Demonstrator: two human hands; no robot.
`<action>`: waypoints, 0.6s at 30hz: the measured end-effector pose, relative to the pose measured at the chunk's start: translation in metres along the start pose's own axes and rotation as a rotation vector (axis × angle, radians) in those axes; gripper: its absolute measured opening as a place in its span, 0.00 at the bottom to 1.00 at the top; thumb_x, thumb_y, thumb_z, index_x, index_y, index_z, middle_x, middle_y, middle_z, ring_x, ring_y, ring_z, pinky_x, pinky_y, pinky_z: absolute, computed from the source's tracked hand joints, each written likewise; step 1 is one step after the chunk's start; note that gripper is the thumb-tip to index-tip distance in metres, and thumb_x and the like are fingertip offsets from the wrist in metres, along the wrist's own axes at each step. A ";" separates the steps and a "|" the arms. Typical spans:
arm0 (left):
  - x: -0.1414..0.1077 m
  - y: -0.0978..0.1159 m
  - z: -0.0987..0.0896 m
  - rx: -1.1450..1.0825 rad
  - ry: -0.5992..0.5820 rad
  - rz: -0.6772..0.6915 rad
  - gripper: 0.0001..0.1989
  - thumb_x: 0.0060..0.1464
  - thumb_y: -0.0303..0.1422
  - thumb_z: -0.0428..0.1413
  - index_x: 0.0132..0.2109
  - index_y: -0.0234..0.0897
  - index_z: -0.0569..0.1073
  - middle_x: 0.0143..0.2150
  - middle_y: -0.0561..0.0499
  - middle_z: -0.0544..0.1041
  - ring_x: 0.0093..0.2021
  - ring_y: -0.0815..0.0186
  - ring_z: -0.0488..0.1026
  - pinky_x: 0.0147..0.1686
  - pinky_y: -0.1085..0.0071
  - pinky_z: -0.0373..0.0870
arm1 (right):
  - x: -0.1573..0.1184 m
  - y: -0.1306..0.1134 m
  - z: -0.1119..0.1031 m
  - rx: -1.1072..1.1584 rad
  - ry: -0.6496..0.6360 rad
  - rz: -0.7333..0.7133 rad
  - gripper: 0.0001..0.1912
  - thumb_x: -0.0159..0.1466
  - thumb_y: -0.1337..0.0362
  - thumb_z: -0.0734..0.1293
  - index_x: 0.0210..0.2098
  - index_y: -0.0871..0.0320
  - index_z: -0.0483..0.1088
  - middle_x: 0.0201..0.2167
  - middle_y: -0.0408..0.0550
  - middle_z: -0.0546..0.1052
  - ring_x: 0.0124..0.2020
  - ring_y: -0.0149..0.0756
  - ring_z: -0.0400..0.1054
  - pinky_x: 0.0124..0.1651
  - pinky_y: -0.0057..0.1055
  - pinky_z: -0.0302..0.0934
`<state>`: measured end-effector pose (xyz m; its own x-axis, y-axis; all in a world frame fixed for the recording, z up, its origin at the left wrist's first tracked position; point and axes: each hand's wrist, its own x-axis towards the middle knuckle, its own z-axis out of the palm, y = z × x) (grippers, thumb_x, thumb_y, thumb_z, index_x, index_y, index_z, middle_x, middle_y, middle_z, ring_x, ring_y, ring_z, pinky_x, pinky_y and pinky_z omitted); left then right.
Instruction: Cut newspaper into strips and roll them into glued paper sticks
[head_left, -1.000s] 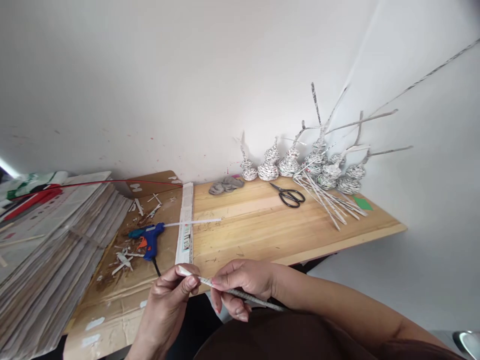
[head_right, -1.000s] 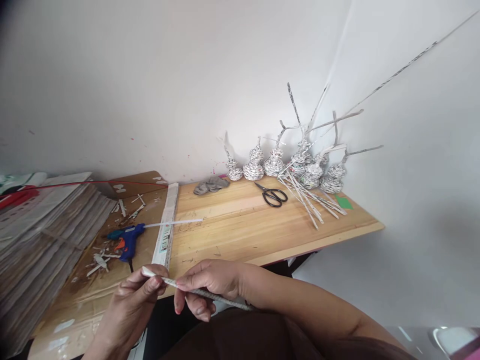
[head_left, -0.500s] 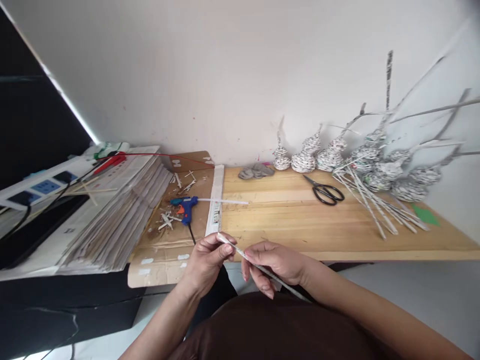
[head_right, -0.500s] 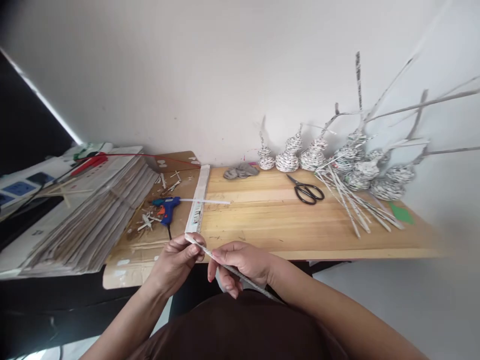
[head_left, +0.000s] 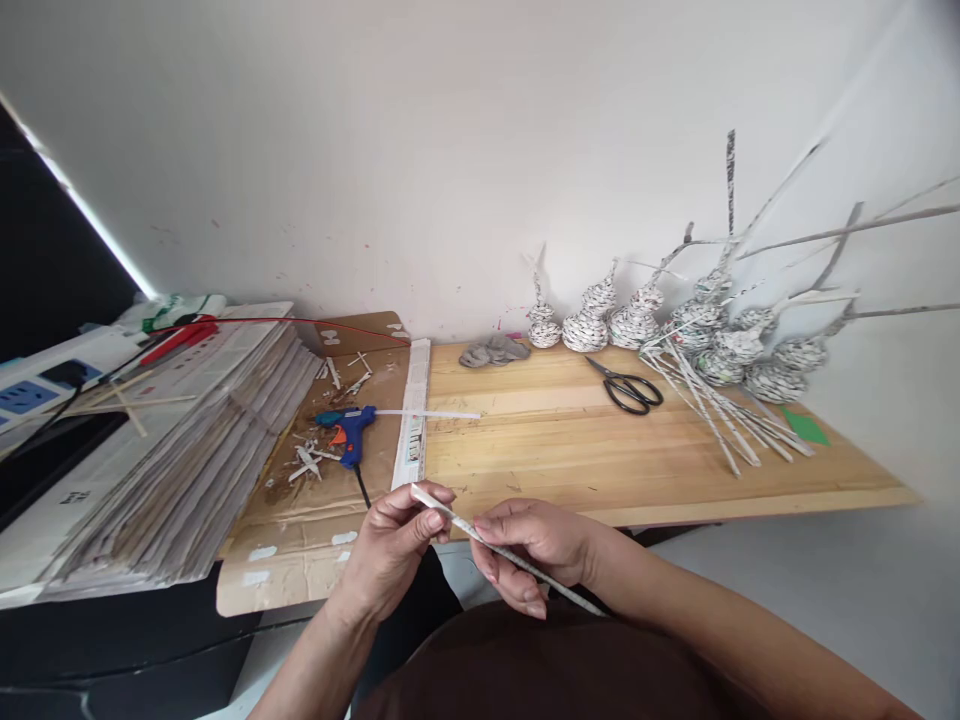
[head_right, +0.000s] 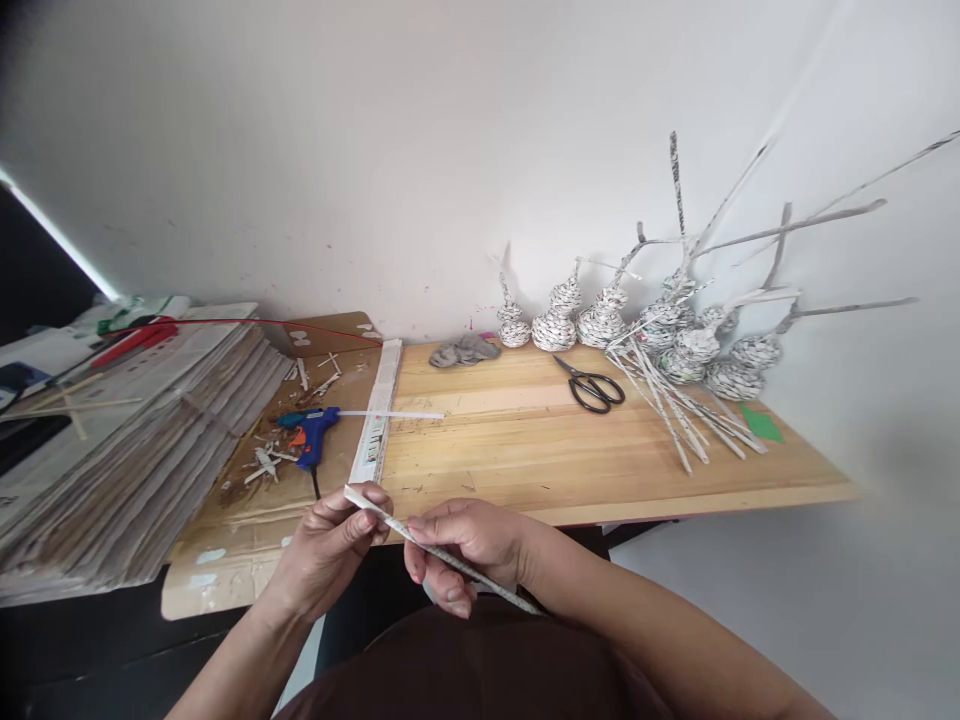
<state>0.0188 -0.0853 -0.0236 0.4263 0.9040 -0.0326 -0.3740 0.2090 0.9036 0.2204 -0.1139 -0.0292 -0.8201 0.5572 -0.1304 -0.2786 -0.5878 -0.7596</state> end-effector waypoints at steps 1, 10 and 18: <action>0.000 0.000 -0.001 -0.003 -0.014 -0.006 0.09 0.44 0.32 0.66 0.36 0.37 0.79 0.30 0.53 0.73 0.27 0.73 0.67 0.29 0.76 0.64 | 0.000 0.001 -0.001 0.015 -0.019 -0.005 0.20 0.67 0.53 0.60 0.30 0.64 0.68 0.10 0.39 0.66 0.10 0.29 0.60 0.16 0.26 0.59; 0.006 0.005 -0.005 0.051 -0.046 0.043 0.07 0.44 0.32 0.66 0.32 0.36 0.78 0.28 0.52 0.71 0.26 0.73 0.66 0.28 0.75 0.62 | -0.003 -0.002 -0.004 -0.041 0.026 0.034 0.21 0.68 0.53 0.58 0.29 0.64 0.68 0.09 0.37 0.63 0.09 0.28 0.59 0.15 0.24 0.56; 0.009 0.007 -0.007 0.061 -0.068 0.098 0.06 0.45 0.32 0.66 0.31 0.37 0.78 0.28 0.53 0.71 0.27 0.73 0.66 0.29 0.75 0.61 | -0.005 -0.003 -0.004 -0.123 0.067 0.014 0.23 0.68 0.51 0.58 0.28 0.64 0.68 0.11 0.37 0.64 0.11 0.27 0.59 0.17 0.24 0.56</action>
<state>0.0140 -0.0730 -0.0210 0.4460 0.8910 0.0845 -0.3665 0.0956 0.9255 0.2273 -0.1125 -0.0294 -0.7871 0.5897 -0.1807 -0.2003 -0.5216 -0.8294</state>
